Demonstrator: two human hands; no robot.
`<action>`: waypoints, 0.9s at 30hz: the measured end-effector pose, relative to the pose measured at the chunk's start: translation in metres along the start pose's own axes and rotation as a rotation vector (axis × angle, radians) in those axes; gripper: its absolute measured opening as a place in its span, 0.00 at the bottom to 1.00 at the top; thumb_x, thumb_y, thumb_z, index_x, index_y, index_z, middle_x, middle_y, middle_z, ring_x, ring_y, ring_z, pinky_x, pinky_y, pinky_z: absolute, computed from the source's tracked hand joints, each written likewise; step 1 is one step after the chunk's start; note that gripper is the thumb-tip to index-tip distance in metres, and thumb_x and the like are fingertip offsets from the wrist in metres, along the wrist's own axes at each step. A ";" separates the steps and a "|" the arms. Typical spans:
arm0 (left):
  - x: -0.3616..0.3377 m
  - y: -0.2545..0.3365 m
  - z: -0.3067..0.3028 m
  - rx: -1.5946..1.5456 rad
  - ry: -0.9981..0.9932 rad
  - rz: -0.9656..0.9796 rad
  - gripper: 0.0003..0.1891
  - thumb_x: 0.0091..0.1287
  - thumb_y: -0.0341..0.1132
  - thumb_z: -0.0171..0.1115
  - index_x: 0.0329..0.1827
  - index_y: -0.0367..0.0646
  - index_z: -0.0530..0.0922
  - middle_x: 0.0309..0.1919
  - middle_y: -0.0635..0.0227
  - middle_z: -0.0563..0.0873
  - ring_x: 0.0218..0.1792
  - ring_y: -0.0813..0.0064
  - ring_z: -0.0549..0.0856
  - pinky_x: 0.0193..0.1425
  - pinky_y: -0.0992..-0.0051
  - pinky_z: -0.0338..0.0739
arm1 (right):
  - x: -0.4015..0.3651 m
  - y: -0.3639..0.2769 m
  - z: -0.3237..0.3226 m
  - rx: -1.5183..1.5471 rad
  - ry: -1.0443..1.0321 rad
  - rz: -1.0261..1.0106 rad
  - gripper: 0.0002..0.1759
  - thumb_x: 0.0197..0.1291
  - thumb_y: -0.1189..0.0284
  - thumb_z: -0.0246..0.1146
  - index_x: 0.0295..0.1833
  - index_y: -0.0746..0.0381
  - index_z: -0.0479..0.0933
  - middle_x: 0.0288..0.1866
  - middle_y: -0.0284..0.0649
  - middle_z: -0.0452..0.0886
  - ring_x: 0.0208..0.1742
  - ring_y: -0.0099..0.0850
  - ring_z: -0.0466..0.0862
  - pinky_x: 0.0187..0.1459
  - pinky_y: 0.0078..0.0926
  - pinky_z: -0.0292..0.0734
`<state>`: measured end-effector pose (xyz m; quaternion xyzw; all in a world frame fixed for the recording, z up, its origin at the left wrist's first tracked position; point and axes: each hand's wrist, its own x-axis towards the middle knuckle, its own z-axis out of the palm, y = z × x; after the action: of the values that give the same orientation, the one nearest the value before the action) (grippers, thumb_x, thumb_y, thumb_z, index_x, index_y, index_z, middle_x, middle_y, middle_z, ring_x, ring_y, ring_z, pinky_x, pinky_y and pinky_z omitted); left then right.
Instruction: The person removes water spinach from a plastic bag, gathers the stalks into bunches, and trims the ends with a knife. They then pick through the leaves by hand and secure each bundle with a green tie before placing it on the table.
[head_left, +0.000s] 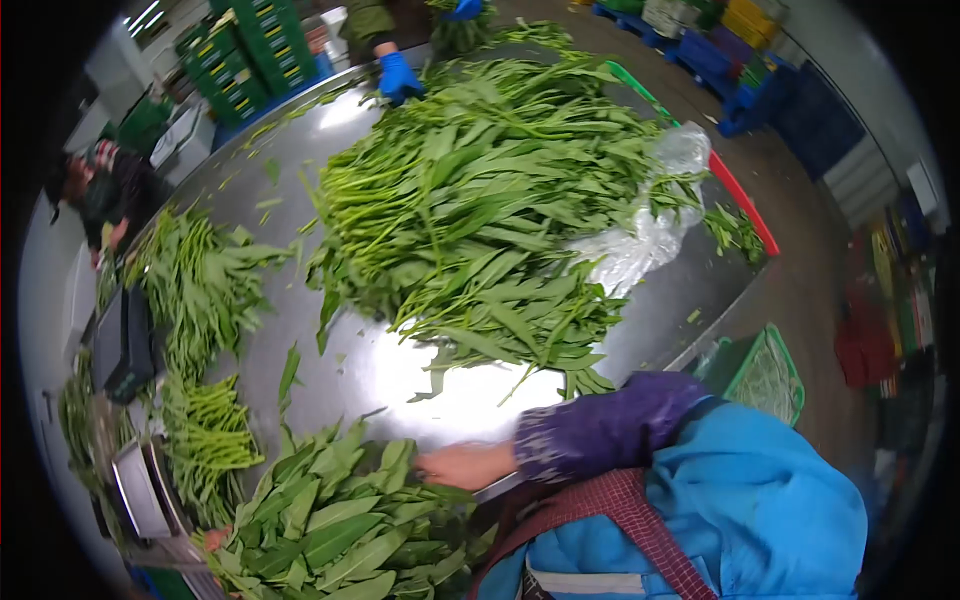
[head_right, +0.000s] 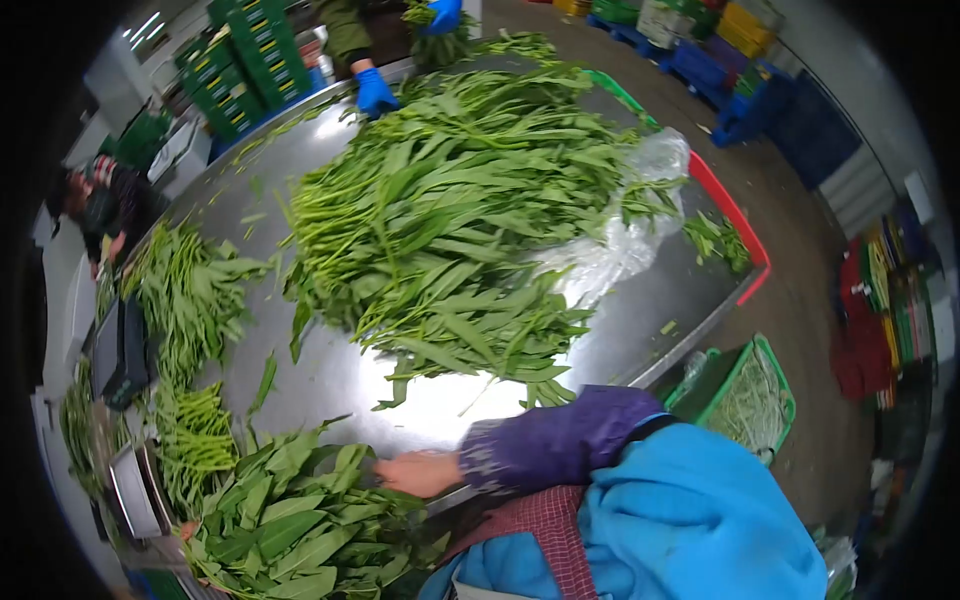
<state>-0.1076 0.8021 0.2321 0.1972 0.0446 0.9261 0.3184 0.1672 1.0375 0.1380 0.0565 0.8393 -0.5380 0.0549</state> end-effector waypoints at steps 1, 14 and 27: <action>0.016 -0.011 0.005 -0.006 -0.059 -0.080 0.27 0.54 0.41 0.59 0.57 0.45 0.63 0.50 0.71 0.71 0.53 0.74 0.71 0.68 0.53 0.49 | -0.024 0.002 -0.013 0.042 0.024 0.064 0.24 0.60 0.59 0.52 0.54 0.66 0.63 0.32 0.56 0.76 0.35 0.53 0.78 0.36 0.46 0.72; 0.045 -0.373 0.162 0.291 0.011 -0.882 0.37 0.55 0.47 0.59 0.65 0.37 0.58 0.45 0.65 0.75 0.49 0.68 0.75 0.58 0.57 0.68 | -0.253 -0.027 -0.187 1.068 0.835 0.159 0.13 0.61 0.75 0.49 0.52 0.60 0.65 0.22 0.32 0.69 0.15 0.19 0.70 0.16 0.17 0.66; -0.012 -0.545 0.168 0.970 -0.345 -1.316 0.18 0.51 0.24 0.66 0.46 0.37 0.76 0.39 0.69 0.82 0.39 0.79 0.79 0.46 0.78 0.74 | -0.329 0.020 -0.263 -0.673 0.749 0.129 0.11 0.45 0.73 0.63 0.37 0.59 0.73 0.26 0.35 0.77 0.24 0.35 0.78 0.21 0.32 0.69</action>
<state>0.2791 1.2195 0.2688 0.3850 0.4952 0.3860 0.6764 0.4867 1.2731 0.2790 0.2763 0.9230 -0.1763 -0.2017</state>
